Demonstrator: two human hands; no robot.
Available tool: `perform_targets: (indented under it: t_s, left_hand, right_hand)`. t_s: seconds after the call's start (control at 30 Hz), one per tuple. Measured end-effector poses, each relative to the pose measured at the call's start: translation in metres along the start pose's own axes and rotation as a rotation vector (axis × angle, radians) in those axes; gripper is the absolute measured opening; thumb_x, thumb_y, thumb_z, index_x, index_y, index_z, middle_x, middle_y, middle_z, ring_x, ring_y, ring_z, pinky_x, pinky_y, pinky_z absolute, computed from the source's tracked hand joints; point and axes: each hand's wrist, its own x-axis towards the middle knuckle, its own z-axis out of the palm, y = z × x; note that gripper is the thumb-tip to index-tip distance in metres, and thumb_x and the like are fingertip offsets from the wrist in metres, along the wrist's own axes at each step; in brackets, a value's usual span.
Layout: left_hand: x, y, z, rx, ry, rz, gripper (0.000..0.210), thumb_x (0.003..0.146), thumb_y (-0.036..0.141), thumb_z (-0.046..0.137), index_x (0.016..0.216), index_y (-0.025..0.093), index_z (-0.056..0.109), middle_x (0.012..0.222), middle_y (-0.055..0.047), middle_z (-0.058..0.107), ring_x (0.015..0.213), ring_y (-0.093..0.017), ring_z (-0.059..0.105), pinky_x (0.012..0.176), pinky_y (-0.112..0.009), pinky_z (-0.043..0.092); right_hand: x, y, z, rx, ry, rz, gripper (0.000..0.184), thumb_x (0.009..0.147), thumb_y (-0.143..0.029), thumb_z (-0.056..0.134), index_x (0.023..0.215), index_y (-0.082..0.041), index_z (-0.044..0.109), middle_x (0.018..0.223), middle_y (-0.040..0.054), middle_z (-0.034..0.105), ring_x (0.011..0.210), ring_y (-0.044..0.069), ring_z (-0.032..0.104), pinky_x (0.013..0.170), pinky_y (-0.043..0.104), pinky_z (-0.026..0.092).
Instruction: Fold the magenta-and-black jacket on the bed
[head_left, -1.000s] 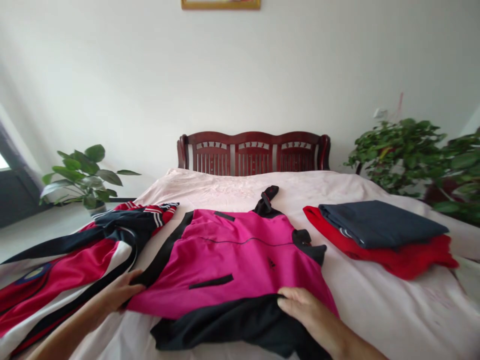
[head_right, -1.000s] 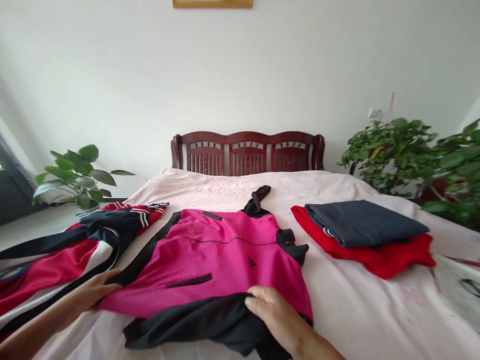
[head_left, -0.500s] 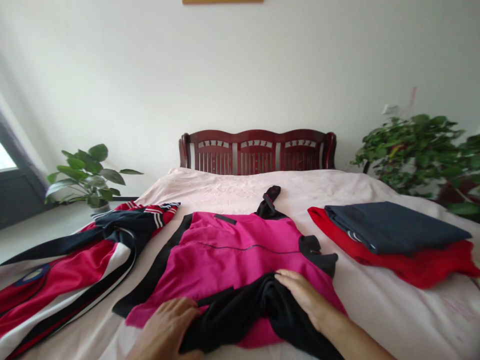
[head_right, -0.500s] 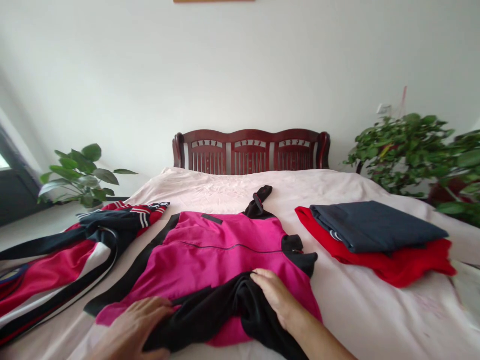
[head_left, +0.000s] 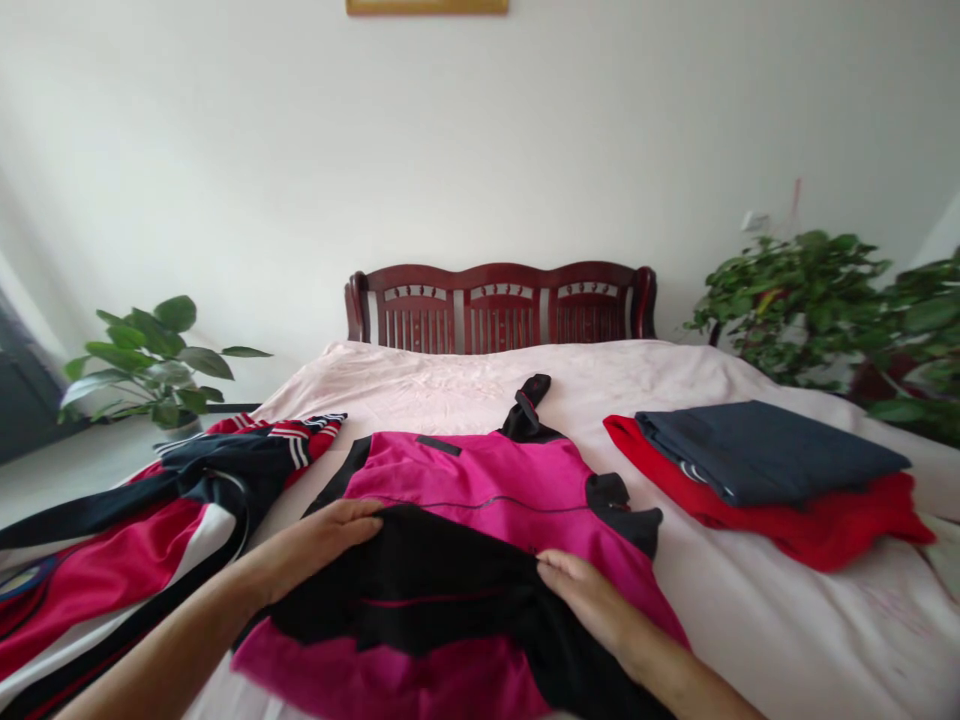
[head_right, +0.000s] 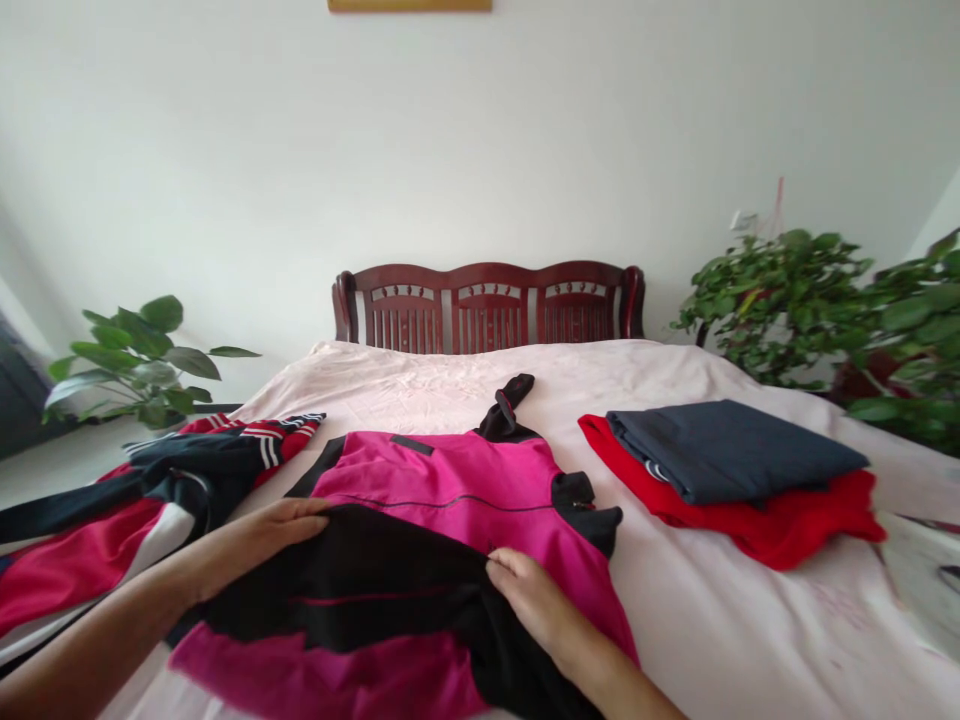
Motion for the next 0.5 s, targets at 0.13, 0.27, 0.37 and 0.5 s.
perform_targets:
  t_s: [0.13,0.27,0.37,0.5]
  left_hand:
    - [0.042,-0.018,-0.003,0.656,0.32,0.069,0.03,0.092,0.032,0.044,0.105,0.024,0.07,0.099,-0.007,0.074,0.097,-0.027,0.069,0.088,-0.036,0.049]
    - [0.068,-0.055,0.005,0.95,0.379,0.053,0.038,0.093,0.031,0.046,0.127,0.024,0.062,0.127,-0.012,0.065,0.119,-0.028,0.06,0.103,-0.041,0.04]
    - [0.08,-0.081,0.012,0.979,0.423,-0.052,0.05,0.094,0.04,0.048,0.14,0.022,0.053,0.144,-0.016,0.054,0.136,-0.034,0.045,0.109,-0.05,0.033]
    - [0.078,-0.102,0.02,0.882,0.364,-0.088,0.053,0.095,0.045,0.04,0.141,0.023,0.053,0.143,-0.015,0.054,0.131,-0.034,0.05,0.101,-0.049,0.041]
  right_hand:
    - [-0.026,-0.008,-0.014,-0.212,-0.156,-0.064,0.075,0.081,-0.05,0.067,0.147,-0.024,0.045,0.147,0.0085,0.052,0.134,0.027,0.049,0.111,0.038,0.037]
    - [-0.042,0.006,-0.025,-0.71,-0.067,-0.056,0.101,0.057,-0.021,0.082,0.15,-0.031,0.043,0.152,0.009,0.047,0.141,0.036,0.038,0.118,0.051,0.026]
    - [-0.04,0.027,-0.026,-0.898,0.085,-0.098,0.054,0.073,-0.021,0.071,0.126,-0.029,0.067,0.13,0.0105,0.066,0.126,0.036,0.055,0.108,0.051,0.039]
    - [-0.045,0.046,-0.038,-0.904,0.131,-0.171,0.014,0.087,-0.031,0.062,0.091,-0.025,0.074,0.088,0.0068,0.075,0.091,0.026,0.07,0.084,0.035,0.05]
